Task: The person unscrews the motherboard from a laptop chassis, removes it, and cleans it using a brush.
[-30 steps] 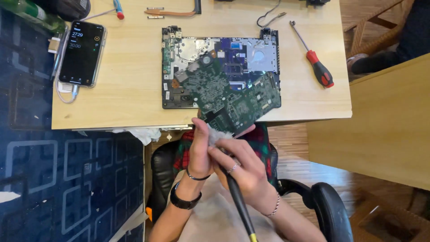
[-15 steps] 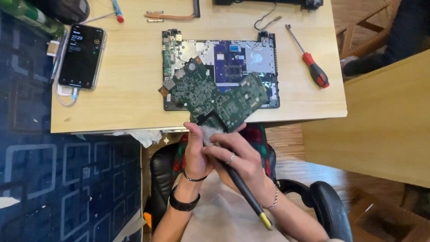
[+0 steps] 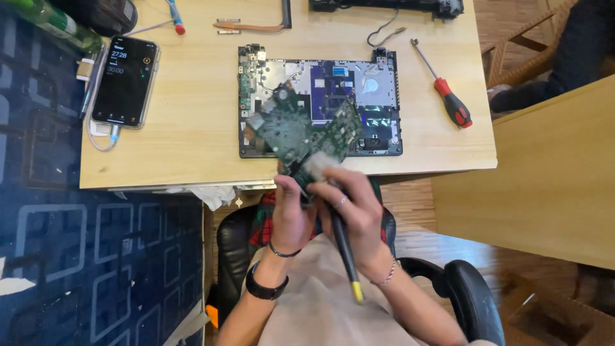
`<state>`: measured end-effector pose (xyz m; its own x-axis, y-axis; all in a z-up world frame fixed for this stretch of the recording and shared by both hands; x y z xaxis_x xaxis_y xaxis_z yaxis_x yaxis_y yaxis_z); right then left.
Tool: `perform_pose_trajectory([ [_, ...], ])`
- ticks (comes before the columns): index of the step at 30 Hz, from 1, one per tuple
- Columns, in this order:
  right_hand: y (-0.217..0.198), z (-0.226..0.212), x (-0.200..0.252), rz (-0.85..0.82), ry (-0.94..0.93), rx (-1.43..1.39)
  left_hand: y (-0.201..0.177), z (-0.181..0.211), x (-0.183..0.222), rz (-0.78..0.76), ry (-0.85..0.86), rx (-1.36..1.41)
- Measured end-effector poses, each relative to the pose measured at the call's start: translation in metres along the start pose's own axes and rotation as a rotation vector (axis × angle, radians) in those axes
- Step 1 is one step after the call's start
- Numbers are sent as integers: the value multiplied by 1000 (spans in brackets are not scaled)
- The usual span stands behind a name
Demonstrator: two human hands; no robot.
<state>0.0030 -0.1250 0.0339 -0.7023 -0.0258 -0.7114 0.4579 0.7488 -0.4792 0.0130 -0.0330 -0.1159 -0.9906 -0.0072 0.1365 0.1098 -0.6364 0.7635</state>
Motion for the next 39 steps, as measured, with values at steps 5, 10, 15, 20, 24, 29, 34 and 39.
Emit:
perform_pose_trajectory([
  [5, -7, 6, 0, -92, 128, -200, 13, 25, -6, -64, -19, -22],
  [10, -39, 64, -36, 76, 24, 55, 71, 42, 5, -255, 31, 23],
  [15, -29, 35, -22, 41, -25, 27, 81, 31, -7, -167, 30, -64],
  [20, -17, 1, 10, -39, 149, -263, 65, 14, 8, 101, -408, 318],
  [24, -37, 42, 10, 26, 115, -127, 68, 20, 5, 12, -179, 137],
  [29, -65, 84, -22, 100, 65, 48, 117, 24, 9, -110, -98, 166],
  [34, -42, 32, 3, 33, 93, 12, 88, -5, -5, -76, -91, 203],
  [39, -27, 25, 18, -118, 204, -368, 86, 9, -11, 7, -149, 313],
])
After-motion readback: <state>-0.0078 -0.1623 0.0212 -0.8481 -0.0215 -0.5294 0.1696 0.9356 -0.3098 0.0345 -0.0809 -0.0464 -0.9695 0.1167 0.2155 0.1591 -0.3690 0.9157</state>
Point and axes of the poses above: each hand's wrist, its own x-axis away from the middle knuckle, its own y-axis out of the palm, z = x × y, the point moved 3 cm from there along -x, towards the middle knuckle, and after that the axes turned 1 degree about -y, right-handed, at the moved point
